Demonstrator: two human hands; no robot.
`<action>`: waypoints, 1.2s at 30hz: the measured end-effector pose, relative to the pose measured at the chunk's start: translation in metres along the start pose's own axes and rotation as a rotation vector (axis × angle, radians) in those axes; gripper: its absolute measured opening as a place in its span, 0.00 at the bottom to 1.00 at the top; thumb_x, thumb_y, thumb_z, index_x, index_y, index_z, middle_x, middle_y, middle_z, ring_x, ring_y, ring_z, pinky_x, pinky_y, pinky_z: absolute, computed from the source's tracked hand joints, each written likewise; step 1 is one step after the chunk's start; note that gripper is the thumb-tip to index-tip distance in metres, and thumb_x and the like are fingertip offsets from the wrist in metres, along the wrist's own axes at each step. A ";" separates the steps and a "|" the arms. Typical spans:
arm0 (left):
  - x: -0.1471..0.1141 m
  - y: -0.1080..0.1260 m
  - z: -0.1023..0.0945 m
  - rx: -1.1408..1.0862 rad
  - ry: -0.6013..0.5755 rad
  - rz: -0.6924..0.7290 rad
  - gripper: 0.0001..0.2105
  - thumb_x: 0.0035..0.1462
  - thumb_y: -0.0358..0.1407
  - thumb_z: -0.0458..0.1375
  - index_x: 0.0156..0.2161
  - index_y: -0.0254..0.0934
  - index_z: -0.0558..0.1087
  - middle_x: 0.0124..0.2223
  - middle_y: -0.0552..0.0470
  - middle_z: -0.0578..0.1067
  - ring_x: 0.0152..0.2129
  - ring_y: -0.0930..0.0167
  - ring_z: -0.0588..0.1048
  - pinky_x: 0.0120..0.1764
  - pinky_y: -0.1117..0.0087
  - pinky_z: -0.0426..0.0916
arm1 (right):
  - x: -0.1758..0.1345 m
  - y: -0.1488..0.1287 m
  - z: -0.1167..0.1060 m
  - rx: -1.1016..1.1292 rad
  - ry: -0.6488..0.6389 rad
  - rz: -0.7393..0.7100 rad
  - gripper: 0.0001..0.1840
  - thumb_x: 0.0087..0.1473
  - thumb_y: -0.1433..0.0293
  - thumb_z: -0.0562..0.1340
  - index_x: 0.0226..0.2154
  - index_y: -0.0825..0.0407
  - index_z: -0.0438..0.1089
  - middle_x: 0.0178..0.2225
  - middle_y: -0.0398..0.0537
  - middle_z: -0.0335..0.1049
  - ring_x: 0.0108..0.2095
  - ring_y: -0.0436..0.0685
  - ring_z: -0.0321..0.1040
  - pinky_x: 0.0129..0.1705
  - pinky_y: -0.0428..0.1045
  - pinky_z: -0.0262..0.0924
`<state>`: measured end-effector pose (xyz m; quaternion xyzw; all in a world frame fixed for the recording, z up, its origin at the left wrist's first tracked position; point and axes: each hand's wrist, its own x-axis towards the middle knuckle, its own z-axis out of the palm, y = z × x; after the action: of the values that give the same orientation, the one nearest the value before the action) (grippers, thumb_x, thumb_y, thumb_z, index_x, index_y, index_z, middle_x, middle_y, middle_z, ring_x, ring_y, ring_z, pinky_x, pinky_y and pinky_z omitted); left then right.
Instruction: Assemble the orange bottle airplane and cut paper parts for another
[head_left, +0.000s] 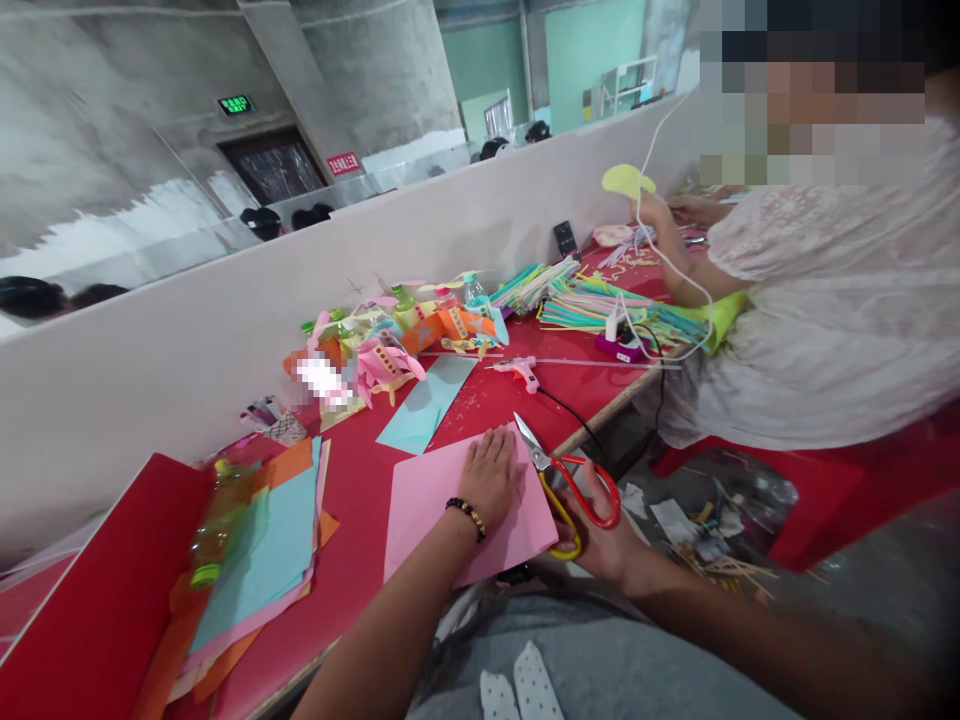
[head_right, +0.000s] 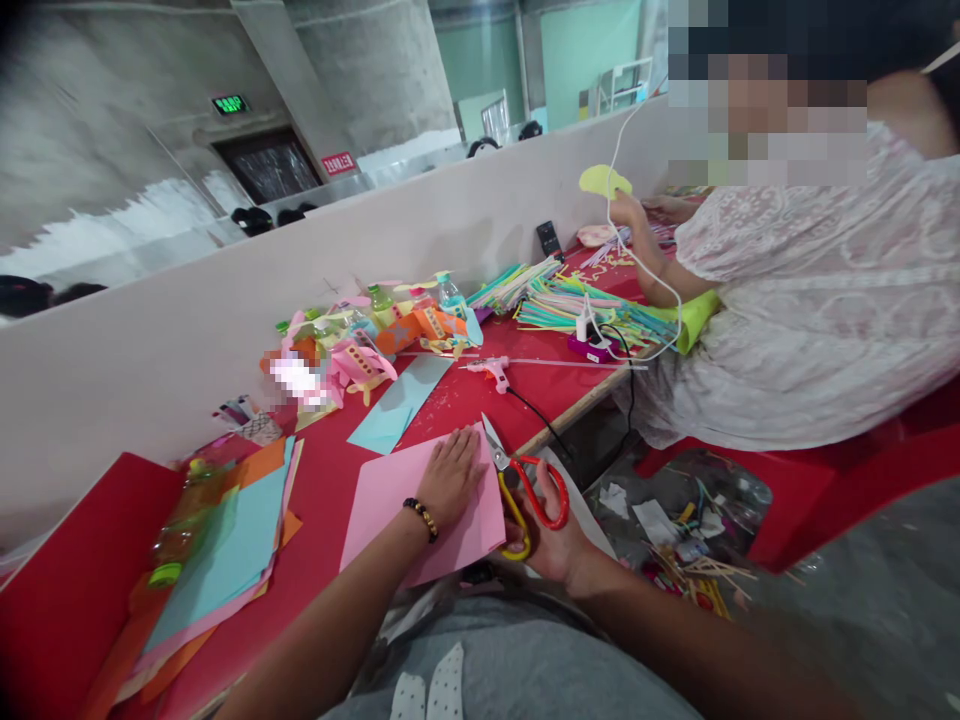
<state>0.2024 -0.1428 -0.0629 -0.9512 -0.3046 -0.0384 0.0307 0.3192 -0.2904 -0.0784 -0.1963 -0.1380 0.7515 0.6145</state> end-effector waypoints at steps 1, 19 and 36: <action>0.000 0.000 -0.001 -0.008 -0.004 -0.001 0.28 0.67 0.46 0.35 0.66 0.35 0.51 0.68 0.47 0.54 0.65 0.62 0.51 0.63 0.53 0.51 | 0.002 -0.001 0.000 0.003 0.002 0.006 0.41 0.46 0.32 0.41 0.26 0.50 0.65 0.16 0.38 0.50 0.18 0.48 0.43 0.22 0.46 0.43; -0.001 0.002 -0.004 -0.031 -0.008 -0.008 0.28 0.67 0.45 0.35 0.66 0.34 0.52 0.68 0.47 0.54 0.65 0.63 0.51 0.63 0.54 0.49 | 0.010 0.000 -0.010 -0.003 0.030 0.019 0.41 0.45 0.32 0.42 0.22 0.51 0.62 0.15 0.36 0.47 0.17 0.46 0.39 0.22 0.45 0.36; -0.001 0.001 -0.002 -0.029 0.017 -0.011 0.28 0.67 0.45 0.35 0.66 0.34 0.53 0.67 0.47 0.54 0.65 0.62 0.51 0.63 0.55 0.49 | 0.015 0.004 -0.009 0.007 0.059 -0.036 0.37 0.47 0.34 0.46 0.22 0.50 0.61 0.14 0.35 0.46 0.17 0.46 0.36 0.21 0.44 0.37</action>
<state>0.2015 -0.1443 -0.0614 -0.9496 -0.3087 -0.0510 0.0191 0.3171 -0.2771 -0.0903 -0.2139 -0.1207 0.7345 0.6326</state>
